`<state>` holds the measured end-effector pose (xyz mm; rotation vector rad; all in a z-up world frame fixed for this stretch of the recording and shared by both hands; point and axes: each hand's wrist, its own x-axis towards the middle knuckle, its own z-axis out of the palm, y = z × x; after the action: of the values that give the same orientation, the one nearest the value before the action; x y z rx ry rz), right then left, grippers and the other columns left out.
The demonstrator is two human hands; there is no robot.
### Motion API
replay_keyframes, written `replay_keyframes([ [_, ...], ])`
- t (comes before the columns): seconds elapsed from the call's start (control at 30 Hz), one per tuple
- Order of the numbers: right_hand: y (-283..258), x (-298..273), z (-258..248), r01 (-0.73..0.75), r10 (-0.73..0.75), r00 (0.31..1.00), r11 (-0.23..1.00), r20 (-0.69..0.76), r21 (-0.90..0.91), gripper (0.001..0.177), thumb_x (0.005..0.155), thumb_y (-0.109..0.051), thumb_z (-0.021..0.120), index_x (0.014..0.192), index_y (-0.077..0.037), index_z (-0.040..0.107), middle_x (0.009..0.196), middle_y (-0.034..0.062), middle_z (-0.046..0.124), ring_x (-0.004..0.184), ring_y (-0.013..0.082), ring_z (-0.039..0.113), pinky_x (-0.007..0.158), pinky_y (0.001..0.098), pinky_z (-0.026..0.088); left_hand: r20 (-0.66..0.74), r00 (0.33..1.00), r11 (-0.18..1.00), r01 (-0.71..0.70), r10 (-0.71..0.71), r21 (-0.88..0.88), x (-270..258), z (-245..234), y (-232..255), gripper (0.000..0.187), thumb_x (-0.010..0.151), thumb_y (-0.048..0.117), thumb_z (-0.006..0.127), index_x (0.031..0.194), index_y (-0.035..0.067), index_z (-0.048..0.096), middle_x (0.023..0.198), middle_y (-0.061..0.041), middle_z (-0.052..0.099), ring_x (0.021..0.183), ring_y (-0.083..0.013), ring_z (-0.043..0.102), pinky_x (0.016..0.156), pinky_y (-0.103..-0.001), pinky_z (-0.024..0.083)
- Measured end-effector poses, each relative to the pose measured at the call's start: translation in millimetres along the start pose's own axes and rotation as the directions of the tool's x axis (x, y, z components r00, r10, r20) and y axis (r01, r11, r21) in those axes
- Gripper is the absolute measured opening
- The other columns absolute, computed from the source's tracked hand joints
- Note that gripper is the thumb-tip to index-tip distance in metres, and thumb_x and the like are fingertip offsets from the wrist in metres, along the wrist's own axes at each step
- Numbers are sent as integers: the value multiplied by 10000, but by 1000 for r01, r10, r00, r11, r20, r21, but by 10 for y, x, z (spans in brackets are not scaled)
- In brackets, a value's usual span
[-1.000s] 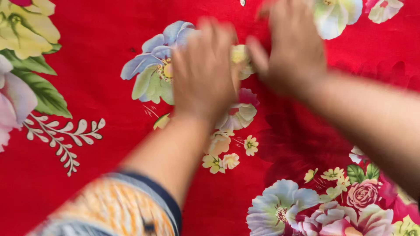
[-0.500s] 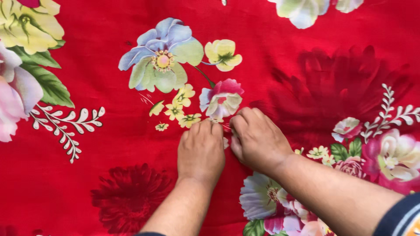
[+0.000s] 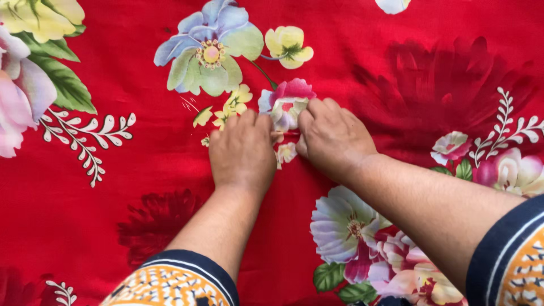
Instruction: The person repeatedly smooths and adjusts a large red floral fabric spread over a surface. They use both hands to press down and flatten the material, moving across different sections to remove wrinkles.
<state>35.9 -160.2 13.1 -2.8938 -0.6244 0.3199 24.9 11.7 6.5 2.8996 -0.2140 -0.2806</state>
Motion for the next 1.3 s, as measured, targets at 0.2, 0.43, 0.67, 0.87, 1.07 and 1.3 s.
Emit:
replay_keyframes([
  [0.2,-91,-90,-30,-83,83,997,996,0,13,191,819,-160,694,979,-77,631,1029,110,595,998,297,593,871,432,502,-18,1000,999,-2,1,-52,7,-20,-10,195,893,337,695,991,169,679,998,-5,638,1033,-233,604,824,-463,478],
  [0.43,-116,-406,-188,-118,128,991,968,-33,223,313,832,-242,715,1077,-76,611,996,134,581,1004,329,589,875,470,494,-43,984,984,169,-172,-60,90,-178,-258,496,803,436,737,1226,189,661,1136,-43,597,1077,-257,598,795,-448,527],
  [0.67,-65,-183,-32,-258,245,966,944,86,204,215,936,-280,654,1065,-112,616,1041,108,600,1063,323,590,860,473,506,-2,997,997,79,-79,-23,354,-140,-363,165,959,370,661,1054,244,709,1079,-2,610,1074,-224,601,846,-459,489],
  [0.87,-61,-117,-89,-342,310,938,898,153,278,181,1001,-270,607,1076,-106,618,1092,89,637,1118,315,599,934,469,498,30,985,986,168,-168,-4,400,-152,-295,234,981,394,617,1153,246,675,1136,3,591,1117,-217,572,886,-481,458],
  [1.07,12,65,-89,-425,324,885,857,336,293,398,892,-295,716,1172,-62,557,1207,127,610,1205,329,553,980,461,453,303,924,967,253,-234,-25,502,-362,-202,379,957,444,634,1266,225,610,1278,-26,524,1253,-214,494,1021,-487,421],
  [1.3,92,259,-156,-481,297,805,834,513,271,463,841,-307,803,1127,-64,532,1201,136,610,1179,317,577,981,441,469,499,828,958,285,-257,20,601,-649,-105,791,763,450,877,1405,203,486,1456,-42,420,1399,-245,403,1107,-481,412],
])
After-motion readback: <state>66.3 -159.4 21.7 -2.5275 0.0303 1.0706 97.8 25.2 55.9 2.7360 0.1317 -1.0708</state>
